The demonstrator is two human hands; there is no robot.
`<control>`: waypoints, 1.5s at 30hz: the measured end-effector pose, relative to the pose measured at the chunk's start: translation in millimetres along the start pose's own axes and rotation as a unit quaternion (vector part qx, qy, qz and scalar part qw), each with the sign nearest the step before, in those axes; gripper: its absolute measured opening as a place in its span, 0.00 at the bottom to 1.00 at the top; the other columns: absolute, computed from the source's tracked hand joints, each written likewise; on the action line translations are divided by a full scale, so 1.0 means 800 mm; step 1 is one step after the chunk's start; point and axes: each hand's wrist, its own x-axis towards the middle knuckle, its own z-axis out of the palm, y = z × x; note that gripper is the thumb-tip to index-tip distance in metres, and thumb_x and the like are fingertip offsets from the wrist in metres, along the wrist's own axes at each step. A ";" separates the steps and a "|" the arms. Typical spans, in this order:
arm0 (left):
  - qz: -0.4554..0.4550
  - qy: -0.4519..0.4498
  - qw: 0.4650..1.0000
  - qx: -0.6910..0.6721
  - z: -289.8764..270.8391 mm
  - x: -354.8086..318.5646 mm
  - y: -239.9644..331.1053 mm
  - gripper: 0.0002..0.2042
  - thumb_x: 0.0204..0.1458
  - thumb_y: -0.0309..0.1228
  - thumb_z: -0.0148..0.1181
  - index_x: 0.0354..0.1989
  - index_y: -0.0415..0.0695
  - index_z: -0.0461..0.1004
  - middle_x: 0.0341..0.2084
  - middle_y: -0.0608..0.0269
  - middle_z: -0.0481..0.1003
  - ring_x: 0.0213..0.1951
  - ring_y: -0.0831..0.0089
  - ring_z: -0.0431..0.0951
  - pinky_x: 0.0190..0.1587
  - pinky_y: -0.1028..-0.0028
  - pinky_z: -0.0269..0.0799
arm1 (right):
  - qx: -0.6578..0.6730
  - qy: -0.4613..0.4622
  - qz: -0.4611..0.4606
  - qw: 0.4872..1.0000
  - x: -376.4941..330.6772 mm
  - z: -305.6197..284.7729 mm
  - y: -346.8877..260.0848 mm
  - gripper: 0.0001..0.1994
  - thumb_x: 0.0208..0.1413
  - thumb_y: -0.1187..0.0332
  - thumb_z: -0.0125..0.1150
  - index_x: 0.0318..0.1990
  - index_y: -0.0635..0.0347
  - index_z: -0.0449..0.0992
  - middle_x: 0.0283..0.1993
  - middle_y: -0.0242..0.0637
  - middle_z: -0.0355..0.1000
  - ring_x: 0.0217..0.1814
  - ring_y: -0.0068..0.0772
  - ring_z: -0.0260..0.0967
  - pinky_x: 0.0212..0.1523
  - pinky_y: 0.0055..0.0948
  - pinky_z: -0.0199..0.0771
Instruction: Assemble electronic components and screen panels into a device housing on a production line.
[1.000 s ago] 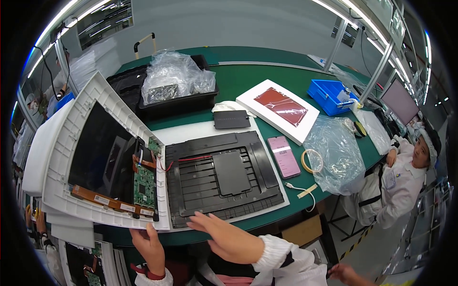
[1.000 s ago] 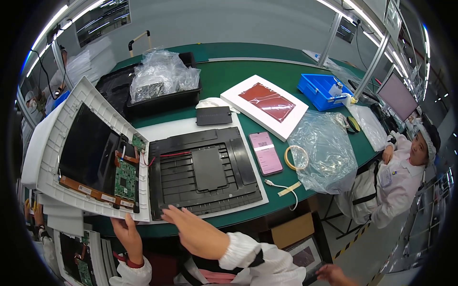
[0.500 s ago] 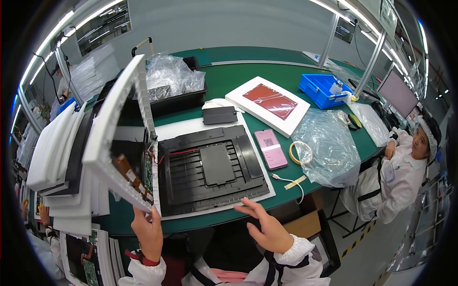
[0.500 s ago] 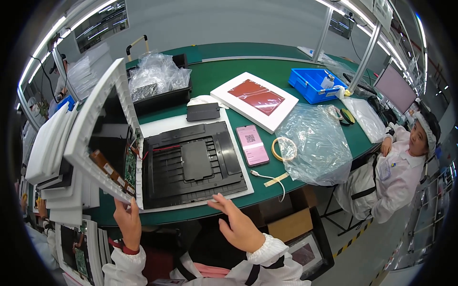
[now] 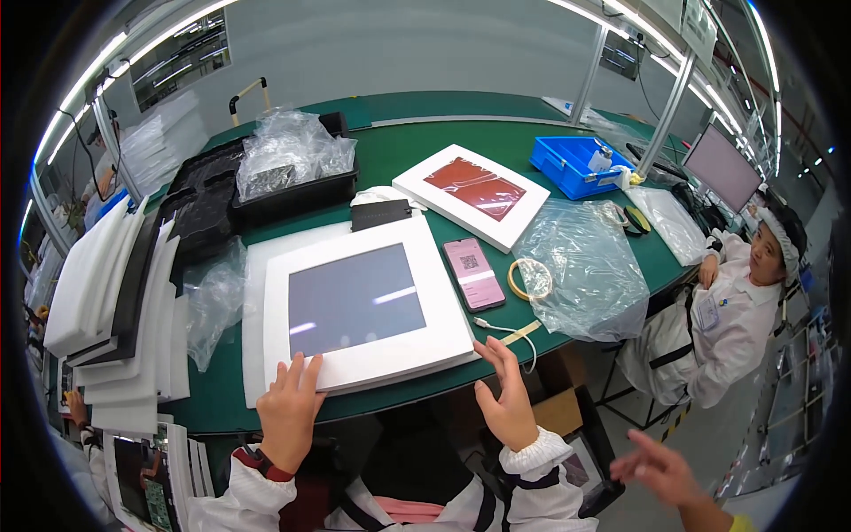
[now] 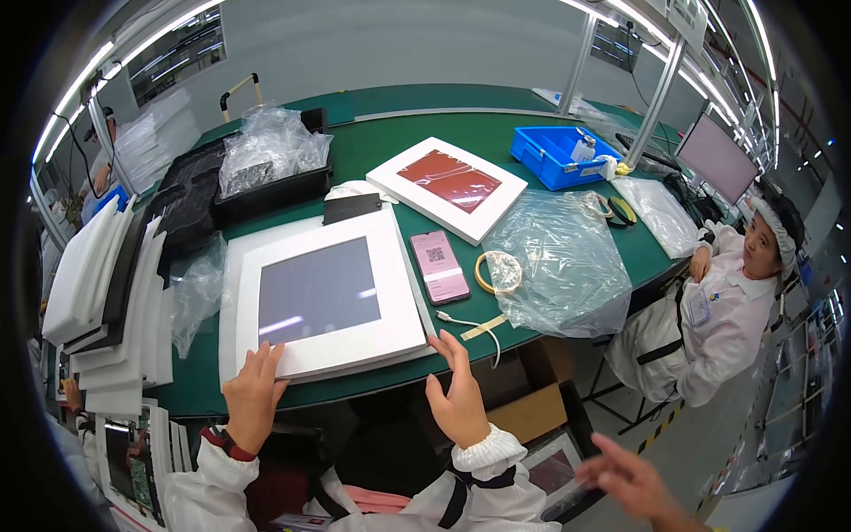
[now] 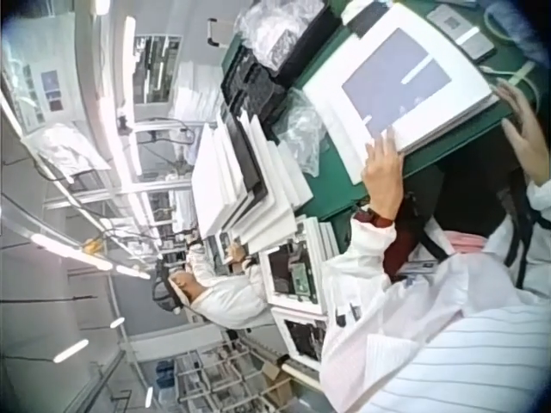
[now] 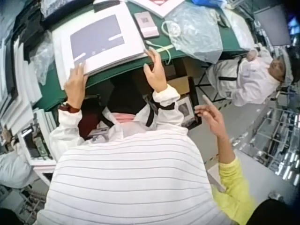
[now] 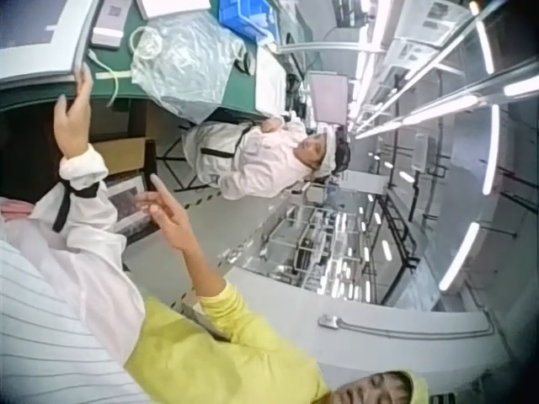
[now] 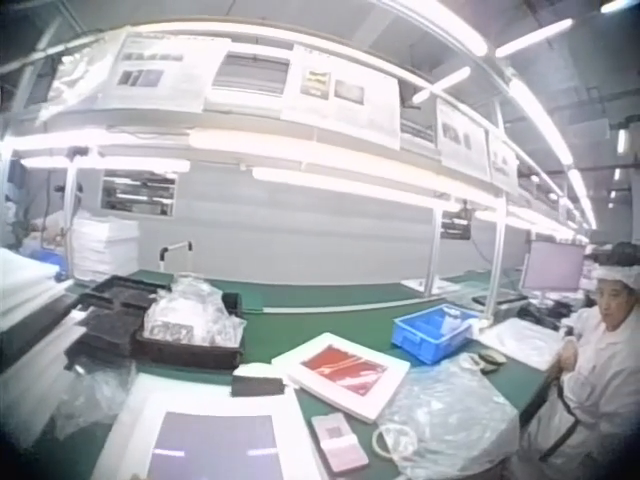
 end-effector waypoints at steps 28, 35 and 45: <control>-0.234 -0.008 0.812 -0.534 0.024 0.008 -0.081 0.25 0.48 0.20 0.49 0.59 0.35 0.57 0.48 0.44 0.70 0.51 0.63 0.70 0.56 0.70 0.61 | -0.165 0.042 -0.010 0.985 0.017 0.019 0.002 0.24 0.47 0.81 0.49 0.56 0.67 0.62 0.54 0.53 0.65 0.54 0.52 0.64 0.53 0.35 0.65; -0.216 0.004 0.773 -0.596 0.017 0.011 -0.080 0.28 0.43 0.15 0.47 0.58 0.33 0.57 0.50 0.44 0.68 0.52 0.64 0.70 0.58 0.70 0.58 | -0.161 0.055 -0.023 0.985 0.018 0.014 0.000 0.24 0.47 0.80 0.49 0.56 0.65 0.64 0.53 0.51 0.66 0.52 0.51 0.66 0.50 0.33 0.67; -0.212 -0.026 0.834 -0.508 0.022 0.011 -0.079 0.28 0.43 0.18 0.52 0.57 0.34 0.58 0.49 0.49 0.67 0.51 0.67 0.68 0.53 0.73 0.64 | -0.210 0.053 -0.031 0.976 0.019 0.014 0.011 0.23 0.46 0.81 0.49 0.54 0.66 0.65 0.54 0.50 0.66 0.58 0.50 0.61 0.56 0.37 0.62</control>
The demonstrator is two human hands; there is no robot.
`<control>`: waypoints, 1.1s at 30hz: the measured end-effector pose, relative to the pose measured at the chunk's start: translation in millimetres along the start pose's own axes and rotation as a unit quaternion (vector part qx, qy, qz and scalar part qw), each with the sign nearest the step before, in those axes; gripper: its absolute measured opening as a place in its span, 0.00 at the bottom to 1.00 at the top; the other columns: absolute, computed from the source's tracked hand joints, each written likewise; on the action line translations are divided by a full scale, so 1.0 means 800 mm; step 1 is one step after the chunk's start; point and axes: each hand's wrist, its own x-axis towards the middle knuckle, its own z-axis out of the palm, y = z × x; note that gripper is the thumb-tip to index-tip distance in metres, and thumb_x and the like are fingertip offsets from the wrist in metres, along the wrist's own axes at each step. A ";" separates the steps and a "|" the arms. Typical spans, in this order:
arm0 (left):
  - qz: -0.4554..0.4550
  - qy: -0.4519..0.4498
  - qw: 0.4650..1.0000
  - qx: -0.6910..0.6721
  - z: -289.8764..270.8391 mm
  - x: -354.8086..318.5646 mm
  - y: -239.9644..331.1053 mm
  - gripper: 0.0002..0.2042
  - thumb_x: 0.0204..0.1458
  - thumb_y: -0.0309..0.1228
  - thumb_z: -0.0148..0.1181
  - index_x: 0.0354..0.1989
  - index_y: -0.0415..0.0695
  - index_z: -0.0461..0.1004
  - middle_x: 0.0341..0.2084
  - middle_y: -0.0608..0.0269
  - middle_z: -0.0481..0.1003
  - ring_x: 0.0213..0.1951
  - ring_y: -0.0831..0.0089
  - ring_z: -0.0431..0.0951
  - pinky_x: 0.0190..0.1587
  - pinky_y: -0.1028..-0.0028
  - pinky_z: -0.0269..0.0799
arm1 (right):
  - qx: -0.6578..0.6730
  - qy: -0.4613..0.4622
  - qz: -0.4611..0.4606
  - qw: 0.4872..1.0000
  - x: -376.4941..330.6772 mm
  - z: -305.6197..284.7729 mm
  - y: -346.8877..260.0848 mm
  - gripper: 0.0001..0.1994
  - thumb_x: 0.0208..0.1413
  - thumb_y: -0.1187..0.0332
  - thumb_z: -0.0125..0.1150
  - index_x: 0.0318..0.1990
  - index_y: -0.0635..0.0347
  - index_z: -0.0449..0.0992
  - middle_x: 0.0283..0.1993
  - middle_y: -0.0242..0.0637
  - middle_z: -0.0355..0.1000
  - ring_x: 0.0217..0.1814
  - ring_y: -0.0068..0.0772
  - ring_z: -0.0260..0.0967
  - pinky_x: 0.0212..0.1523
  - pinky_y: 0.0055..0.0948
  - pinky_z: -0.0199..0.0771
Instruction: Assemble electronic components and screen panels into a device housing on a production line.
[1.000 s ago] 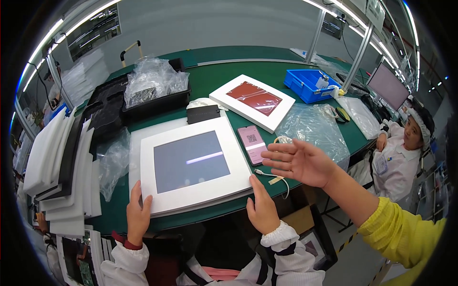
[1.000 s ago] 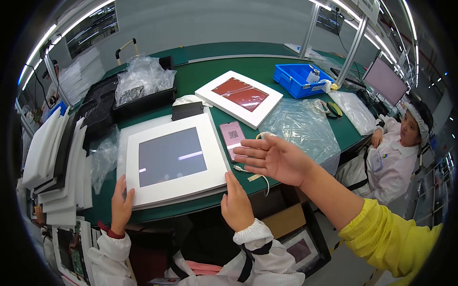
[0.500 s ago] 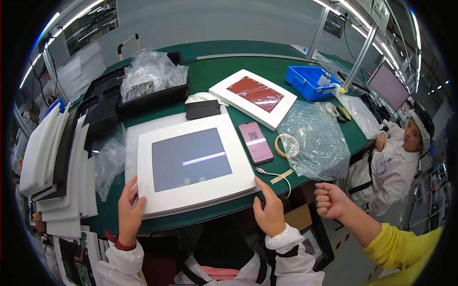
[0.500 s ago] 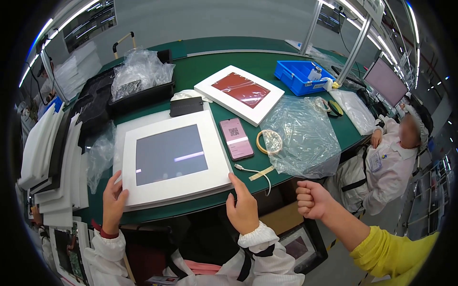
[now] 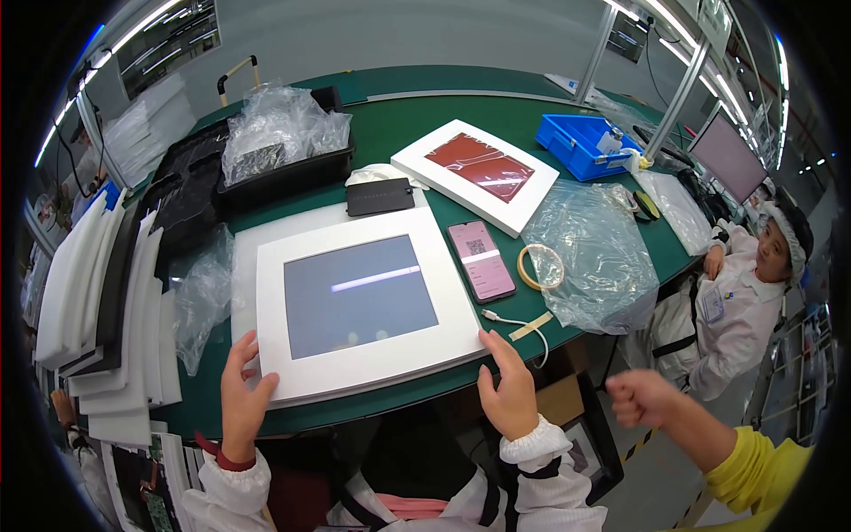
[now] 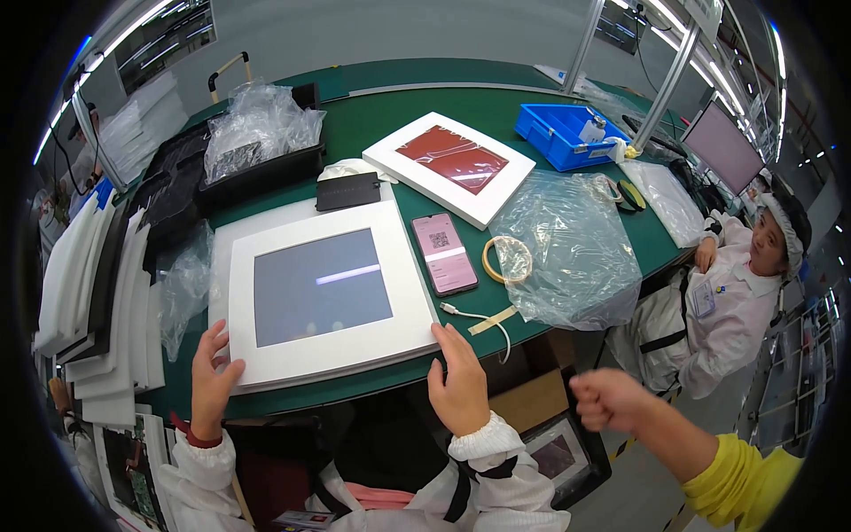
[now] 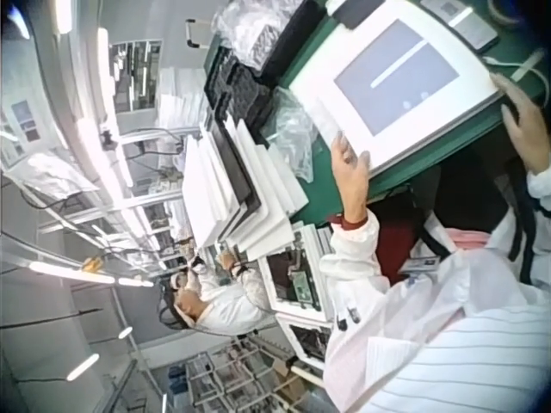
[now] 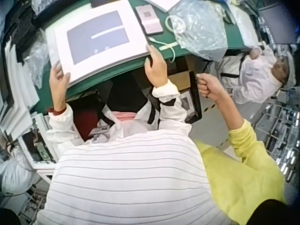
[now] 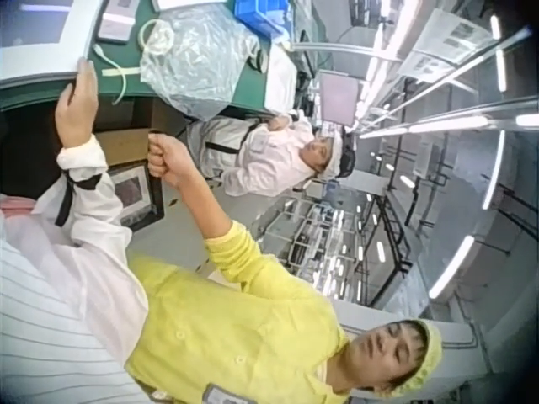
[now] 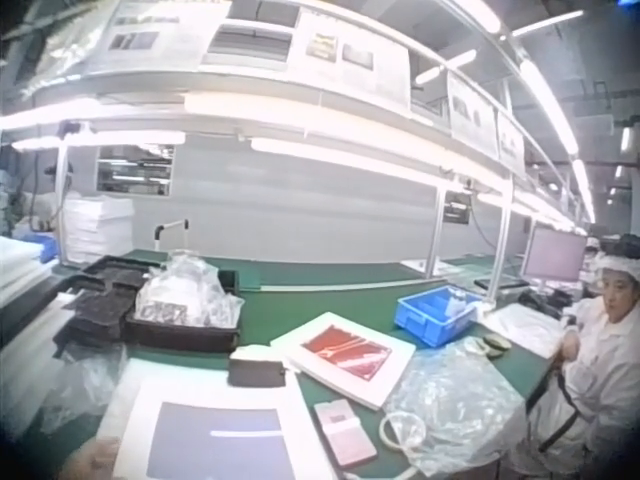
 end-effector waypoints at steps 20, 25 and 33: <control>-0.278 -0.025 0.960 0.030 -0.023 0.091 0.020 0.24 0.57 0.43 0.50 0.45 0.27 0.67 0.34 0.50 0.74 0.32 0.67 0.75 0.37 0.72 0.72 | -0.169 -0.005 -0.111 0.979 -0.002 0.004 0.019 0.24 0.43 0.85 0.50 0.52 0.67 0.66 0.54 0.42 0.66 0.62 0.49 0.57 0.61 0.46 0.55; -0.231 -0.076 0.963 -0.117 -0.034 0.084 0.037 0.22 0.54 0.37 0.56 0.47 0.28 0.67 0.37 0.52 0.74 0.35 0.69 0.76 0.38 0.76 0.73 | -0.166 -0.016 -0.118 0.979 0.000 0.001 0.020 0.23 0.43 0.84 0.51 0.51 0.67 0.66 0.54 0.43 0.66 0.62 0.49 0.57 0.61 0.45 0.55; -0.093 -0.030 0.980 -0.172 -0.024 0.042 0.076 0.20 0.50 0.28 0.59 0.49 0.31 0.65 0.39 0.54 0.74 0.38 0.72 0.76 0.41 0.77 0.72 | -0.051 0.004 -0.073 0.996 0.029 -0.024 0.015 0.16 0.48 0.78 0.52 0.48 0.65 0.70 0.51 0.47 0.68 0.59 0.49 0.60 0.57 0.39 0.60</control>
